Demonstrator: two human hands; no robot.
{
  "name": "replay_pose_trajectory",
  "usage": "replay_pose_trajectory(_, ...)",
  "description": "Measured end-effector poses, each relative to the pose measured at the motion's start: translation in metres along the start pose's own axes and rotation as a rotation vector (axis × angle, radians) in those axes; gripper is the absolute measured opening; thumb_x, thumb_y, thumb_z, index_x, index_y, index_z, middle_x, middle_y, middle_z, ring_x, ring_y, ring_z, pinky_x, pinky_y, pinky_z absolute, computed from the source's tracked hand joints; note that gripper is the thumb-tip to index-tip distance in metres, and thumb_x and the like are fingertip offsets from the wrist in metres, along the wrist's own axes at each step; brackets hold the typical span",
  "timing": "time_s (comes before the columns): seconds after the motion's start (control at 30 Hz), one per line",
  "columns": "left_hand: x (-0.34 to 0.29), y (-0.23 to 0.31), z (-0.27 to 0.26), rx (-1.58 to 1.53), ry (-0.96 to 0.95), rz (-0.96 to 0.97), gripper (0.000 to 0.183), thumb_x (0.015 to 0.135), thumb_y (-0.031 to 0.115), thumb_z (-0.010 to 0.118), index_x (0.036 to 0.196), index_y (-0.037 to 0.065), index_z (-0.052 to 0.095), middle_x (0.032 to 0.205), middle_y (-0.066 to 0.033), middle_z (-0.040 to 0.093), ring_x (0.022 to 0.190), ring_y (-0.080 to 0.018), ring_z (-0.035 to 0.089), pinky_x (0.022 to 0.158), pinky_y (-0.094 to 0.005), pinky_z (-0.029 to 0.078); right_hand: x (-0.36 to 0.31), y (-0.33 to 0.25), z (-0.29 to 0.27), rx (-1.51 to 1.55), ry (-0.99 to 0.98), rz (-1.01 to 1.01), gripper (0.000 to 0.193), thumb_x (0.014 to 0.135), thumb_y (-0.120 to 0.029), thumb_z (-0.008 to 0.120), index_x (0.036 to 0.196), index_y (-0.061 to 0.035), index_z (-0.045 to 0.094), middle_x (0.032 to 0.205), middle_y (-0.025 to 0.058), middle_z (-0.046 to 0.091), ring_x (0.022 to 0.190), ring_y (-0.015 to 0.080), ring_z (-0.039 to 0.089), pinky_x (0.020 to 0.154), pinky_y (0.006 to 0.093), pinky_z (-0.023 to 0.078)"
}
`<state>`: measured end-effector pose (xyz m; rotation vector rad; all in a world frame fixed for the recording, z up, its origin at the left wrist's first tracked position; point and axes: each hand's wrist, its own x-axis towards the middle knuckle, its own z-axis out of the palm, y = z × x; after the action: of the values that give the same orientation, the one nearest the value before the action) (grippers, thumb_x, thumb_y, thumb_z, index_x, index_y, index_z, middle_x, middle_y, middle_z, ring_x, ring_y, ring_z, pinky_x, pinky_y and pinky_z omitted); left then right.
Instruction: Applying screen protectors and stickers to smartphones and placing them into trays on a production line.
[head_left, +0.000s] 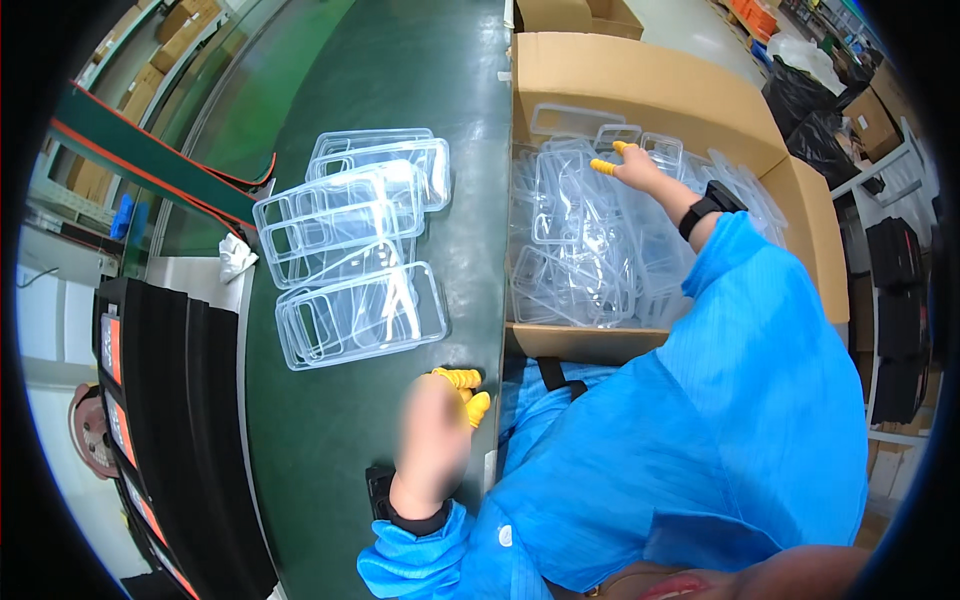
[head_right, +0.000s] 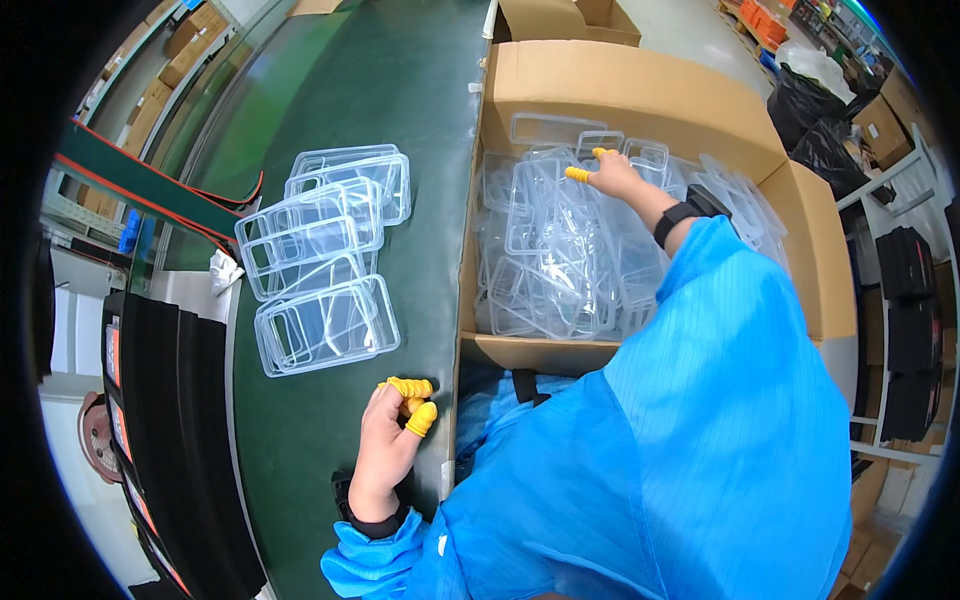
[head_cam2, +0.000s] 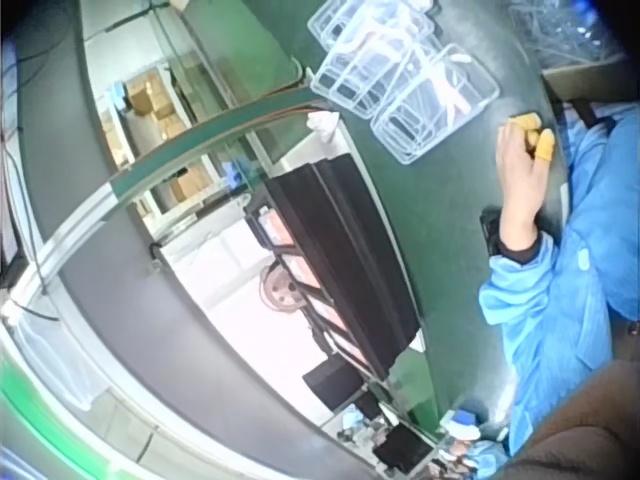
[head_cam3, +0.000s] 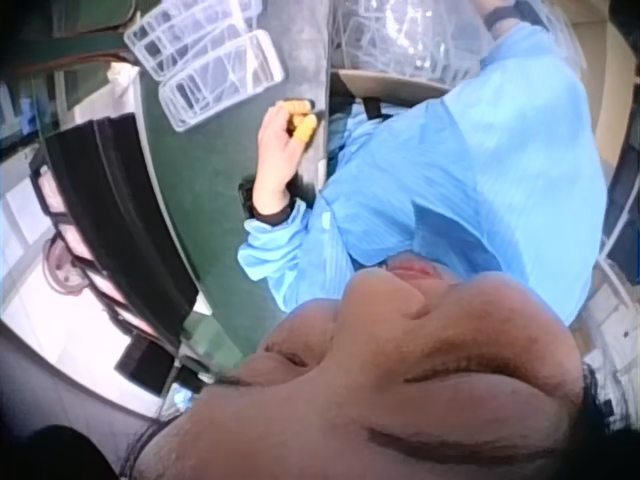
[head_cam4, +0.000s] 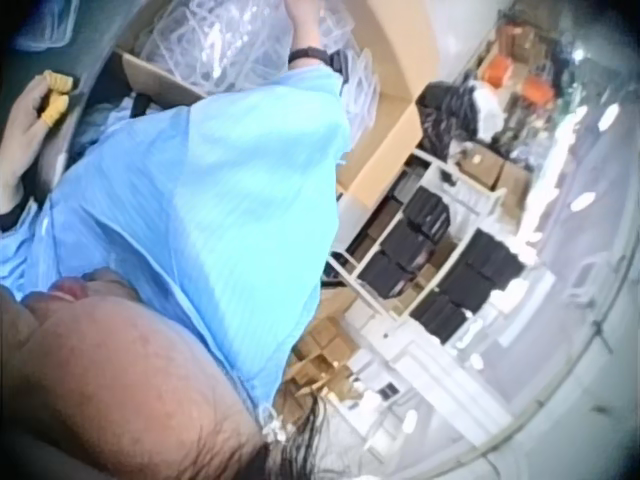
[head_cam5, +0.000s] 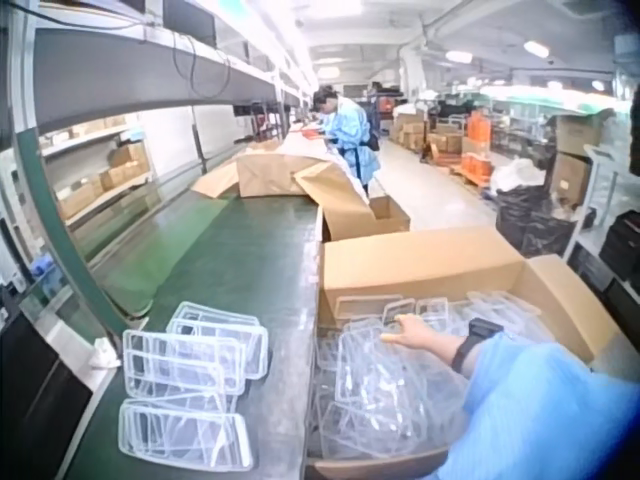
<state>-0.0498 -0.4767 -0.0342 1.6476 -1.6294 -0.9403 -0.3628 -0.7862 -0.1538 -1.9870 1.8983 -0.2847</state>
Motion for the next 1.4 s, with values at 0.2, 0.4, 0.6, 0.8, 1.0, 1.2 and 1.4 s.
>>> replay_pose_trajectory(0.2,0.001,-0.001,-0.001,-0.041,-0.001,-0.014,0.018,0.069,0.009,0.062,0.084,0.002,0.056,0.067,-0.0084,0.05,0.065,-0.0235,0.046,0.061,-0.0312,0.039,-0.002,-0.022,0.005,-0.047,0.23,-0.163,0.074,0.065,-0.053,0.062,0.113,0.0002,0.046,0.112,0.0184,0.048,0.104,0.0344,0.045,0.088,0.0371,0.037)
replay_pose_trajectory(0.4,0.003,0.001,-0.004,-0.025,-0.015,-0.006,0.018,0.069,0.009,0.062,0.085,0.001,0.056,0.068,-0.008,0.05,0.065,-0.0226,0.046,0.06,-0.0306,0.039,-0.084,-0.101,-0.014,-0.18,-0.46,-1.334,0.052,0.062,-0.038,0.069,0.1,-0.0051,0.055,0.097,0.01,0.05,0.094,0.0239,0.045,0.082,0.0377,0.036)
replay_pose_trajectory(0.6,0.002,-0.001,-0.006,-0.057,-0.022,-0.006,0.019,0.07,0.008,0.062,0.086,0.001,0.056,0.069,-0.0085,0.05,0.066,-0.0225,0.046,0.061,-0.0299,0.039,-0.086,-0.108,0.033,-1.0,-0.582,-1.22,0.065,0.057,-0.04,0.071,0.105,-0.001,0.052,0.109,0.0118,0.048,0.106,0.0235,0.041,0.087,0.0406,0.03)
replay_pose_trajectory(0.8,-0.002,-0.005,-0.007,-0.075,-0.012,-0.015,0.018,0.071,0.01,0.061,0.087,0.001,0.056,0.071,-0.0092,0.052,0.068,-0.024,0.048,0.062,-0.0308,0.04,-0.075,-0.1,0.046,-1.181,-0.715,-0.87,0.068,0.056,-0.043,0.072,0.104,0.0007,0.053,0.103,0.012,0.053,0.101,0.0246,0.048,0.092,0.0419,0.025)
replay_pose_trajectory(1.0,-0.003,-0.008,-0.009,-0.051,-0.019,0.004,0.018,0.072,0.011,0.06,0.087,0.002,0.056,0.072,-0.0094,0.052,0.068,-0.0251,0.049,0.062,-0.0326,0.04,-0.065,-0.088,0.027,-1.121,-0.844,-0.826,0.068,0.049,-0.042,0.075,0.099,0.0011,0.056,0.092,0.0104,0.059,0.092,0.0248,0.054,0.087,0.0402,0.031)
replay_pose_trajectory(1.2,-0.004,-0.006,-0.01,-0.064,-0.002,-0.001,0.017,0.071,0.011,0.061,0.084,0.002,0.057,0.071,-0.0097,0.052,0.067,-0.0257,0.049,0.061,-0.0325,0.04,-0.077,-0.065,0.018,-1.204,-0.848,-0.894,0.083,0.045,-0.043,0.078,0.108,0.0036,0.049,0.114,0.0189,0.043,0.105,0.0302,0.045,0.081,0.0378,0.038)
replay_pose_trajectory(1.4,-0.003,-0.012,-0.008,-0.05,0.021,0.026,0.015,0.07,0.009,0.062,0.083,0.002,0.058,0.069,-0.0091,0.053,0.065,-0.0241,0.049,0.06,-0.0311,0.04,-0.081,-0.046,0.0,-0.77,-0.683,-0.711,0.106,0.046,-0.041,0.079,0.125,0.0054,0.026,0.111,0.0201,0.041,0.103,0.0323,0.046,0.082,0.0359,0.04)
